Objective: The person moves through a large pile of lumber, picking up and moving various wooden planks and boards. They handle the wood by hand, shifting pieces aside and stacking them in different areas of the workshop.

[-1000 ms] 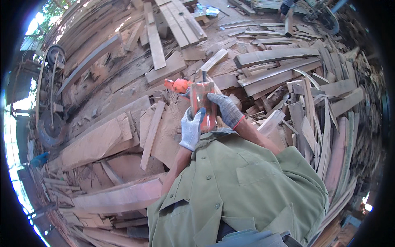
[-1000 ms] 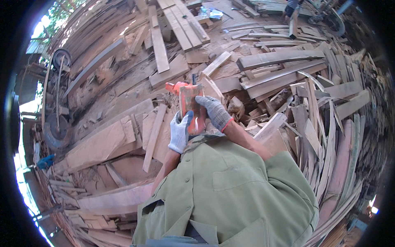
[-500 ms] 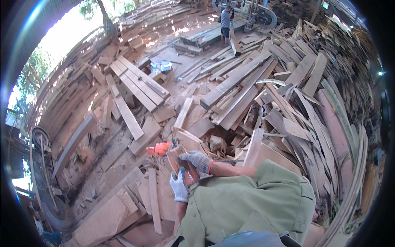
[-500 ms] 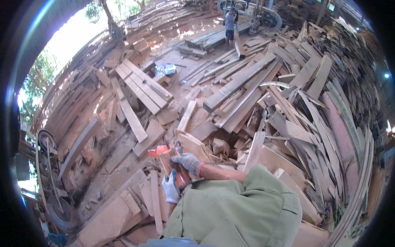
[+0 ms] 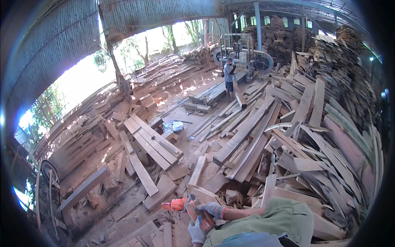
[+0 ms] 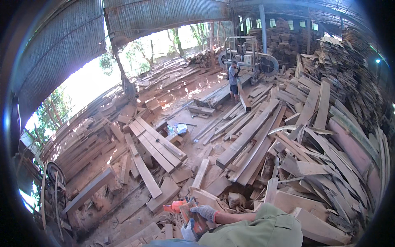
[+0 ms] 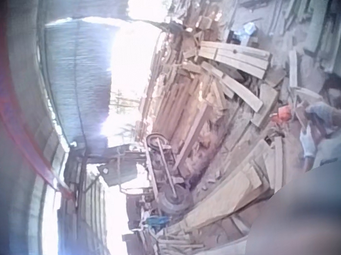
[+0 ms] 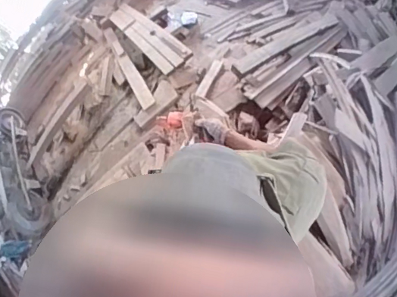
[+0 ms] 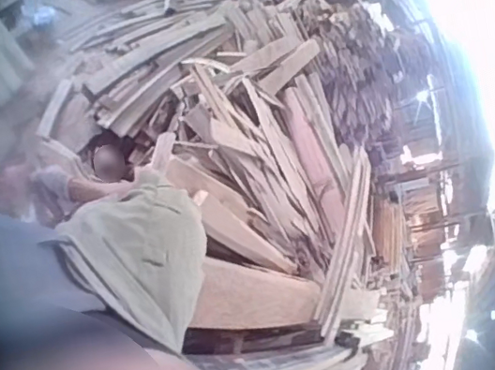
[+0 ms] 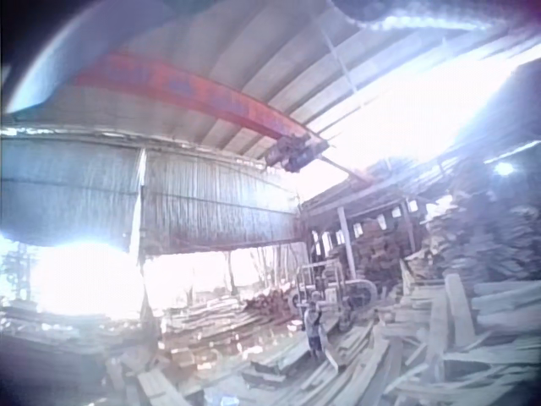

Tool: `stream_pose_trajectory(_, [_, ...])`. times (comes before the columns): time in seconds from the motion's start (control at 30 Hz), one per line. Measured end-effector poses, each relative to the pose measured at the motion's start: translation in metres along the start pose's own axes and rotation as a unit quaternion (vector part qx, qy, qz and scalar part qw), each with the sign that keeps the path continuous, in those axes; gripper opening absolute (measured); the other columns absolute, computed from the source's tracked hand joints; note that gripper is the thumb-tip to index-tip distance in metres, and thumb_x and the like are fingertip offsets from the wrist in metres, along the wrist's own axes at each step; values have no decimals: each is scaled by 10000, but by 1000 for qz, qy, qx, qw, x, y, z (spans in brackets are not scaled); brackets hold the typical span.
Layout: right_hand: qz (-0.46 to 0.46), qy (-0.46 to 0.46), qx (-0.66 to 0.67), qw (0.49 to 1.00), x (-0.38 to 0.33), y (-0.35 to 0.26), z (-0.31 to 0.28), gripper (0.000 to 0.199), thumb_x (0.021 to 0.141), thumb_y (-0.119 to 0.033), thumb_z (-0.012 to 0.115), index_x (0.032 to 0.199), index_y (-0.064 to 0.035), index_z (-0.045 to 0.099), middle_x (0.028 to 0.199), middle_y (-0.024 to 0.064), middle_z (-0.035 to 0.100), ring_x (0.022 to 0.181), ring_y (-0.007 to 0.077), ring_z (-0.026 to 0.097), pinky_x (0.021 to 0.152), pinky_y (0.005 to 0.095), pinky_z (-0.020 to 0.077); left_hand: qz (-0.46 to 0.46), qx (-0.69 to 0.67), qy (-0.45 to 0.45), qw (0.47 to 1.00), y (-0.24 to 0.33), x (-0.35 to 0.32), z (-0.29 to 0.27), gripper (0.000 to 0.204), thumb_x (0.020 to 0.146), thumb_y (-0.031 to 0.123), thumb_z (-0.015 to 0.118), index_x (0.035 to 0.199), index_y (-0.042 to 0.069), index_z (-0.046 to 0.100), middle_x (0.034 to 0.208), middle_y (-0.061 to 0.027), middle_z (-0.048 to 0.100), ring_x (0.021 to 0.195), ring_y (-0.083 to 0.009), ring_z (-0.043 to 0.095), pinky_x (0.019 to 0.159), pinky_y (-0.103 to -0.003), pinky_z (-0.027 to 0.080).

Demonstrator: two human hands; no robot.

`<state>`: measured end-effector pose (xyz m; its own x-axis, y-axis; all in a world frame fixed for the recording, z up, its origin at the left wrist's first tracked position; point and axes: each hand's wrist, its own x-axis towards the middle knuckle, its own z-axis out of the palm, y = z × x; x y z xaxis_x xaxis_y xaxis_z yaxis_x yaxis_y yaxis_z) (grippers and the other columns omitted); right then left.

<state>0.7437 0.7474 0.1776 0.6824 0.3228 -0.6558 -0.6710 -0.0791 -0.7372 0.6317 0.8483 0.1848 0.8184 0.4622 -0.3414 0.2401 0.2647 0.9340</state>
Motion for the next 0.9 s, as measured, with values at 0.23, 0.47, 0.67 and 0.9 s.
stream_pose_trajectory(0.23, [12, -9, 68, 998, -8, -14, 2, 305, 784, -288, 743, 964, -49, 684, 904, 67, 675, 753, 173, 619, 691, 323, 508, 17, -50, -25, 998, 5, 5, 3, 280, 889, 199, 645, 987, -63, 622, 877, -75, 650, 771, -121, 564, 671, -284, 456])
stream_pose_trajectory(0.47, [25, 2, 66, 997, -21, -24, 8, 277, 799, -296, 727, 938, -61, 679, 872, 60, 669, 739, 164, 611, 663, 319, 486, 27, 4, -36, 999, 9, 5, -2, 306, 894, 209, 644, 1025, -66, 615, 903, -76, 651, 787, -129, 570, 701, -289, 463])
stream_pose_trajectory(0.67, [38, 0, 40, 998, -19, -25, 9, 296, 776, -278, 749, 924, -34, 671, 872, 63, 664, 755, 166, 611, 672, 317, 489, -5, -21, -22, 1000, 13, -1, -3, 313, 889, 220, 653, 1031, -57, 613, 911, -78, 650, 789, -134, 573, 706, -293, 467])
stream_pose_trajectory(0.9, [37, -11, 50, 998, -18, -16, 7, 300, 777, -271, 753, 950, -43, 665, 883, 59, 667, 748, 159, 620, 671, 306, 493, 22, 38, -11, 999, 14, -5, -5, 333, 886, 230, 657, 1035, -64, 606, 936, -94, 651, 797, -150, 583, 706, -299, 477])
